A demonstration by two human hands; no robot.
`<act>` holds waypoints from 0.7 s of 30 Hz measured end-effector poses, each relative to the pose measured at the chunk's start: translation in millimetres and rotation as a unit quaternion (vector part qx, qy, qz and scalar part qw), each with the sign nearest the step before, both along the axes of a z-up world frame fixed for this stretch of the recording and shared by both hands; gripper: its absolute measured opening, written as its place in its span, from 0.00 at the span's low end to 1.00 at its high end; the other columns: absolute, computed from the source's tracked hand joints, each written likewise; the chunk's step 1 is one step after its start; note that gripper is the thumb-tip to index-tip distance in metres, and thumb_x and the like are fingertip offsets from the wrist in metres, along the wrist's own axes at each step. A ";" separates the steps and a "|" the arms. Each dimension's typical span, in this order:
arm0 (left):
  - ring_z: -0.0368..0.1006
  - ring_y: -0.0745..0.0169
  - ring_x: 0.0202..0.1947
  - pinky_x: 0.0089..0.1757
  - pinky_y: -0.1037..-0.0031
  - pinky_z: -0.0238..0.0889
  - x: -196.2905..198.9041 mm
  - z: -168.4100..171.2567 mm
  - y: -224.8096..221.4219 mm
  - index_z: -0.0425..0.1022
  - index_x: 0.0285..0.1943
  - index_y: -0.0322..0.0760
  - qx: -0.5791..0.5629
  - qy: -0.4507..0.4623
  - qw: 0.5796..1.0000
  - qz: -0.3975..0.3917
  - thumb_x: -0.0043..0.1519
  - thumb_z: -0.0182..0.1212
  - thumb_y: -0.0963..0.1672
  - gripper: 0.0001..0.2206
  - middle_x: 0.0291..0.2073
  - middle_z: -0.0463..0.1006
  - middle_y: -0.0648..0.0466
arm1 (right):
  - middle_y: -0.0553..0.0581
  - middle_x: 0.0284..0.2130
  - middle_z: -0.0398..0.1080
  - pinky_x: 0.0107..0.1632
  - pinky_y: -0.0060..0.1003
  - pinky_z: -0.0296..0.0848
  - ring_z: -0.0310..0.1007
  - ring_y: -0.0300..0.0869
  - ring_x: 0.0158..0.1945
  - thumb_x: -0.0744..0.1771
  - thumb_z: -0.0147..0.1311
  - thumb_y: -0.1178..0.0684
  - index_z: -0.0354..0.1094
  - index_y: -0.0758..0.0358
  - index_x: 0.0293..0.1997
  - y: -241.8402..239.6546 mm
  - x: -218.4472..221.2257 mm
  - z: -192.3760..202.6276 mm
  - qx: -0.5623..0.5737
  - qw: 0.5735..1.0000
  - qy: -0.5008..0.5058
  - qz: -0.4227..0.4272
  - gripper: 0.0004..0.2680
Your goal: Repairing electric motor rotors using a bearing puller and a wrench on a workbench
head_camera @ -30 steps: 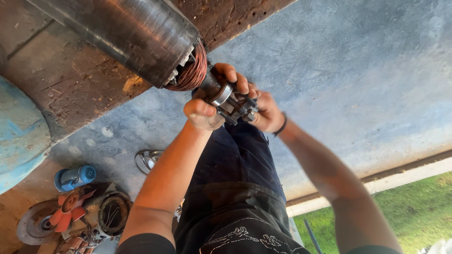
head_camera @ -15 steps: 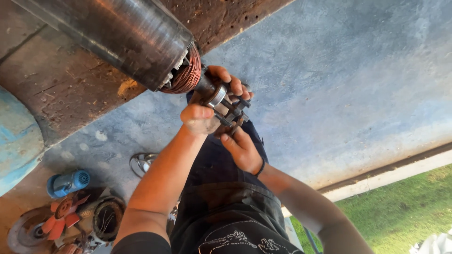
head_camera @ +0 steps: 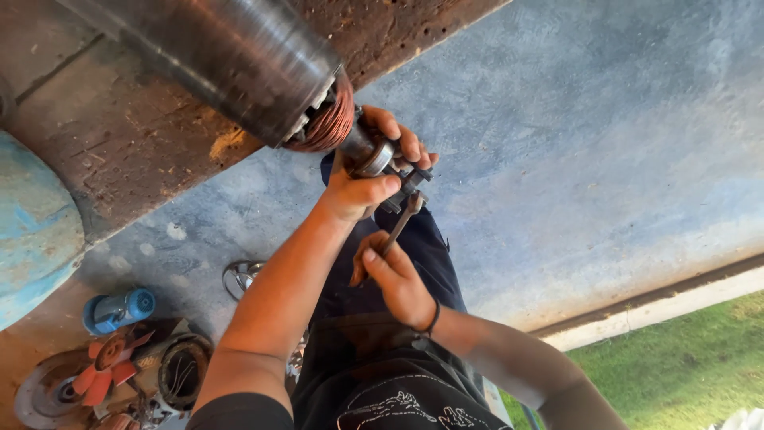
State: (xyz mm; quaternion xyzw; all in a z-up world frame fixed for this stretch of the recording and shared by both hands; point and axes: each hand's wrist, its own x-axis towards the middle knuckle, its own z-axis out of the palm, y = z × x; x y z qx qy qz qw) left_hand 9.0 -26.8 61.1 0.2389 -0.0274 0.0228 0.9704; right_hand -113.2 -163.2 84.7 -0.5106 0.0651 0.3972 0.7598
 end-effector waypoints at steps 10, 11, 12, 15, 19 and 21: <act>0.71 0.56 0.51 0.64 0.54 0.63 12.4 27.8 7.5 0.63 0.58 0.43 0.008 0.044 0.995 -0.089 0.61 0.57 0.36 0.18 0.47 0.72 0.51 | 0.59 0.28 0.59 0.35 0.44 0.74 0.65 0.47 0.30 0.69 0.49 0.56 0.57 0.65 0.53 2.6 26.3 110.4 0.133 0.937 0.316 -0.071 0.09; 0.72 0.54 0.50 0.63 0.54 0.64 11.8 30.6 7.2 0.62 0.56 0.42 0.029 0.066 0.993 -0.088 0.59 0.54 0.35 0.18 0.46 0.72 0.50 | 0.61 0.29 0.61 0.36 0.46 0.77 0.67 0.49 0.31 0.69 0.51 0.56 0.57 0.68 0.56 -1.7 29.6 114.7 0.124 0.936 0.324 -0.058 0.12; 0.72 0.54 0.50 0.63 0.54 0.64 10.8 30.4 5.9 0.62 0.56 0.42 0.032 0.065 0.994 -0.088 0.59 0.54 0.35 0.18 0.46 0.72 0.50 | 0.61 0.29 0.61 0.36 0.46 0.77 0.67 0.49 0.31 0.69 0.51 0.56 0.57 0.68 0.56 -6.6 29.9 115.3 0.126 0.936 0.324 -0.056 0.12; 0.71 0.54 0.50 0.63 0.55 0.63 14.0 28.3 4.9 0.62 0.56 0.41 0.015 0.078 0.994 -0.079 0.58 0.56 0.36 0.18 0.45 0.71 0.49 | 0.62 0.32 0.64 0.37 0.48 0.80 0.70 0.49 0.32 0.67 0.53 0.55 0.55 0.69 0.59 -17.0 33.1 115.2 0.069 0.955 0.289 -0.015 0.16; 0.71 0.56 0.51 0.66 0.52 0.60 18.0 21.5 3.0 0.63 0.58 0.44 -0.042 0.023 0.993 -0.110 0.60 0.60 0.37 0.18 0.47 0.72 0.51 | 0.61 0.28 0.61 0.32 0.47 0.79 0.67 0.48 0.27 0.68 0.50 0.56 0.55 0.67 0.57 -19.7 34.7 124.8 0.081 0.949 0.304 -0.034 0.13; 0.71 0.57 0.52 0.66 0.51 0.60 25.8 14.2 4.4 0.64 0.58 0.43 -0.067 -0.001 0.990 -0.120 0.60 0.62 0.37 0.19 0.48 0.72 0.52 | 0.61 0.26 0.59 0.30 0.47 0.78 0.65 0.49 0.24 0.69 0.49 0.57 0.55 0.66 0.57 -16.7 42.9 130.6 0.106 0.941 0.317 -0.052 0.12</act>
